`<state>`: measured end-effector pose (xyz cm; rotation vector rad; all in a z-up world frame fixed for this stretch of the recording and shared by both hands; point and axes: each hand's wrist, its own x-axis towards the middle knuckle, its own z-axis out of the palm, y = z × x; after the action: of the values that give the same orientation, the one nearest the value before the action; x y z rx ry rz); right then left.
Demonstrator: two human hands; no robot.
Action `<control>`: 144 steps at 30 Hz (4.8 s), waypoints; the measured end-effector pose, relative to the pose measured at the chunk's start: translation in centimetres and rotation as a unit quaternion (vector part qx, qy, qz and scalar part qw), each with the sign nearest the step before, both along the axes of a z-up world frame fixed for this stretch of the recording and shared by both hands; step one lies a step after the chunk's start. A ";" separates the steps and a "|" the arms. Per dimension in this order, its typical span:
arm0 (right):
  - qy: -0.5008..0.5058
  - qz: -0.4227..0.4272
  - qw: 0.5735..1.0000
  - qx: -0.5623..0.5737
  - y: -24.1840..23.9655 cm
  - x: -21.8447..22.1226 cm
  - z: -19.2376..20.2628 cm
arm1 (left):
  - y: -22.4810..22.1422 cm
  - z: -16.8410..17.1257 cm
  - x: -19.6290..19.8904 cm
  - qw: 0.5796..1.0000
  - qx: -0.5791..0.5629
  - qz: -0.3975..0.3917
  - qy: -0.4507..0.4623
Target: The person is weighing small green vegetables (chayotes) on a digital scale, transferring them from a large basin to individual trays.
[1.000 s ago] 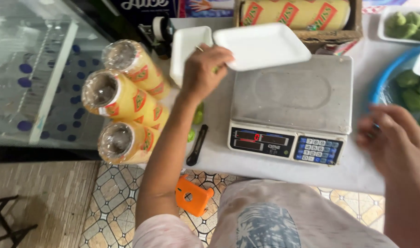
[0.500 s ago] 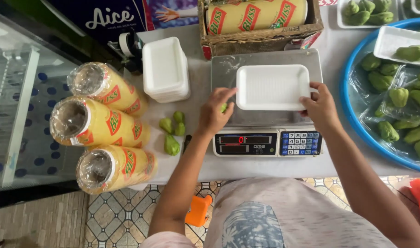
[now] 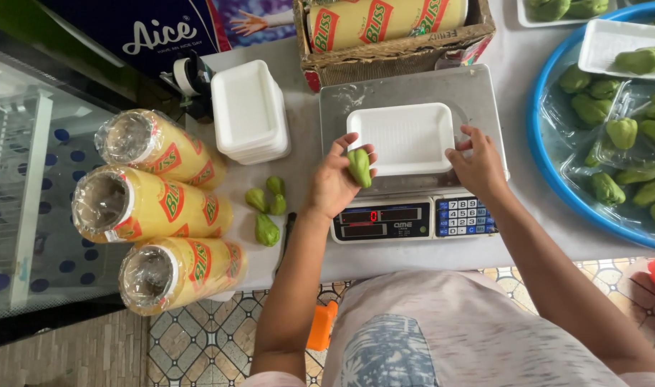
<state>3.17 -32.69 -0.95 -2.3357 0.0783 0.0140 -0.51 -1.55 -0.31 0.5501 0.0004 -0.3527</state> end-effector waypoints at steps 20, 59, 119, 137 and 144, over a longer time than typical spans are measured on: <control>0.040 0.162 0.878 0.449 3.9 -8.9 12.7 | -9.9 7.5 -1.3 0.956 -0.060 -0.030 -0.287; 0.043 0.037 0.931 0.359 -0.4 -12.8 7.4 | -13.2 0.9 7.0 0.686 0.695 0.129 -0.173; 0.031 0.141 0.874 0.463 -29.8 -2.6 12.8 | -40.5 7.0 1.5 0.863 0.437 0.021 -0.250; -0.011 0.097 0.832 -0.546 -34.7 8.2 -5.7 | -40.3 5.0 1.4 0.983 0.156 -0.046 -0.088; 0.039 0.115 0.848 -0.516 -34.4 8.6 -6.0 | -40.7 3.3 2.0 0.989 0.142 -0.033 0.001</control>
<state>11.76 -67.06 -6.98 -3.4161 -0.2122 0.2421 1.50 -42.27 3.03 0.8337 0.0339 -0.4209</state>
